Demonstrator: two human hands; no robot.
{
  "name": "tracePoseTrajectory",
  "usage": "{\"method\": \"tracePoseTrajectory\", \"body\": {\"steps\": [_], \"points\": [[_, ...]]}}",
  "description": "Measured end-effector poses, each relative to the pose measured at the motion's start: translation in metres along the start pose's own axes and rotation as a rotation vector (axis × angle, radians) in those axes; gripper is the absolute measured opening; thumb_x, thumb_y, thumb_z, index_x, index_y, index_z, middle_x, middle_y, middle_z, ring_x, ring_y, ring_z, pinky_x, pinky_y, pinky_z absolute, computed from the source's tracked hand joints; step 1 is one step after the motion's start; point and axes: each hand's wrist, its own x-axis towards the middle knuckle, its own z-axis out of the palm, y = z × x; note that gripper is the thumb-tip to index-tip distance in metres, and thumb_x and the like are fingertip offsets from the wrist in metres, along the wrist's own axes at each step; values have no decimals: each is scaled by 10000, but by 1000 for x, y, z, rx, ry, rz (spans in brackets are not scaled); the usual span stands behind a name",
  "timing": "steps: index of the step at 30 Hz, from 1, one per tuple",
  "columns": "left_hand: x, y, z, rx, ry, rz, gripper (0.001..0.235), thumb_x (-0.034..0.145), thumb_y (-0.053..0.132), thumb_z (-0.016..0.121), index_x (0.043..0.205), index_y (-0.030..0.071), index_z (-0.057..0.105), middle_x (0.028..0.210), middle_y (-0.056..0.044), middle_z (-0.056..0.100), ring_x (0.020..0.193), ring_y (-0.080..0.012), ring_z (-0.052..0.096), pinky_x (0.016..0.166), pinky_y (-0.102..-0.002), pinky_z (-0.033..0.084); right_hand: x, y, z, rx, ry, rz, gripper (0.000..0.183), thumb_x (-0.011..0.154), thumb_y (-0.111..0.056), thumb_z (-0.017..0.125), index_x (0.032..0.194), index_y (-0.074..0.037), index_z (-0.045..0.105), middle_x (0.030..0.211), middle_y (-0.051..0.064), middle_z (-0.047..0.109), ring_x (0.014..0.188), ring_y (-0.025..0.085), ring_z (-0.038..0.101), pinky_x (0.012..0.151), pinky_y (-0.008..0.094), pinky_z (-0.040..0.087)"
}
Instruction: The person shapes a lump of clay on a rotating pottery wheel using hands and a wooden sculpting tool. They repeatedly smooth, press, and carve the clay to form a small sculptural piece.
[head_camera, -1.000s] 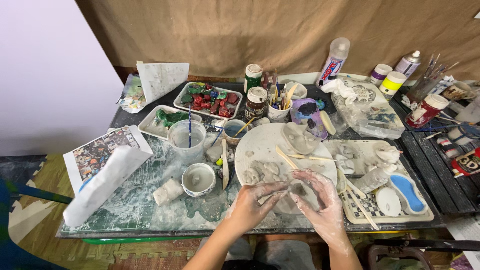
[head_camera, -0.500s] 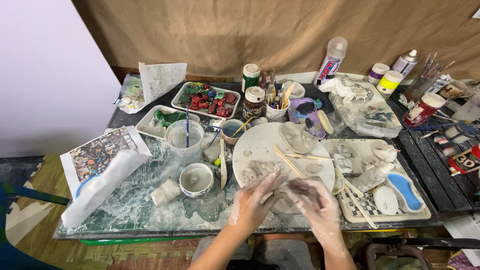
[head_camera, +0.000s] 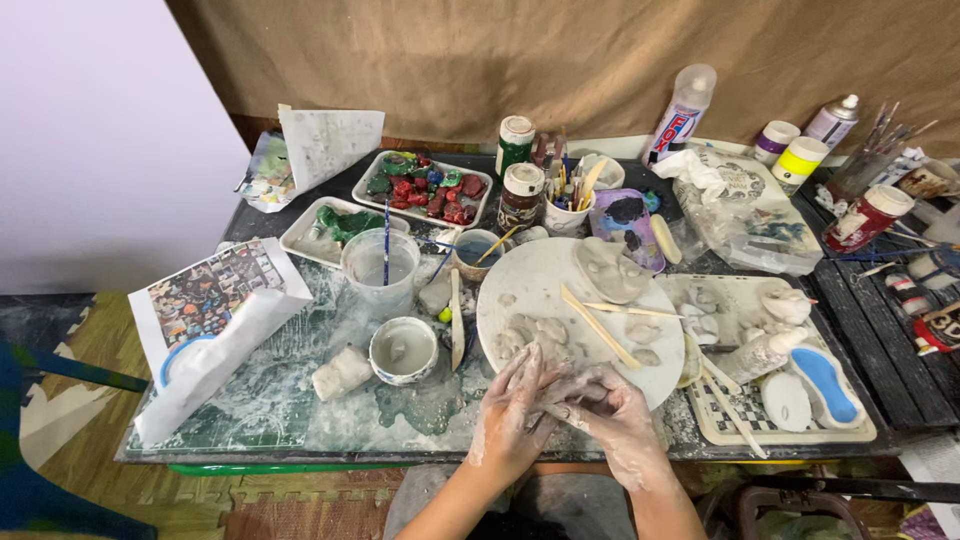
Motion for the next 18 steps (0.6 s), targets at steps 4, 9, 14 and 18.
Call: {"method": "tracePoseTrajectory", "body": {"steps": [4, 9, 14, 18], "points": [[4, 3, -11, -50, -14, 46, 1101, 727, 27, 855, 1616, 80, 208, 1386, -114, 677, 1399, -429, 541, 1190, -547, 377, -1, -18, 8, 18, 11, 72, 479, 730, 138, 739, 1176, 8, 619, 996, 147, 758, 872, 217, 747, 800, 346, 625], [13, 5, -19, -16, -4, 176, 1112, 797, 45, 864, 1642, 145, 149, 1364, -32, 708, 1397, -301, 604, 1219, -617, 333, 0, -28, 5, -26, 29, 50, 470, 719, 188, 760, 1133, 45, 590, 967, 181, 742, 864, 245, 766, 806, 405, 665], [10, -8, -11, 16, 25, 265, 1050, 787, 29, 865, 1615, 168, 234, 1367, -103, 705, 1336, -275, 642, 1209, -586, 394, 0, -30, 1, 32, -72, -47, 453, 757, 196, 773, 1122, 32, 559, 971, 202, 735, 890, 263, 761, 822, 407, 641], [10, -19, -9, 9, 5, 256, 930, 752, 60, 898, 1535, 119, 399, 1280, -100, 727, 1242, -354, 660, 1155, -523, 430, -2, -39, 3, 85, -83, -5, 481, 738, 157, 747, 1158, -5, 578, 976, 171, 739, 855, 250, 756, 793, 399, 650]]}}
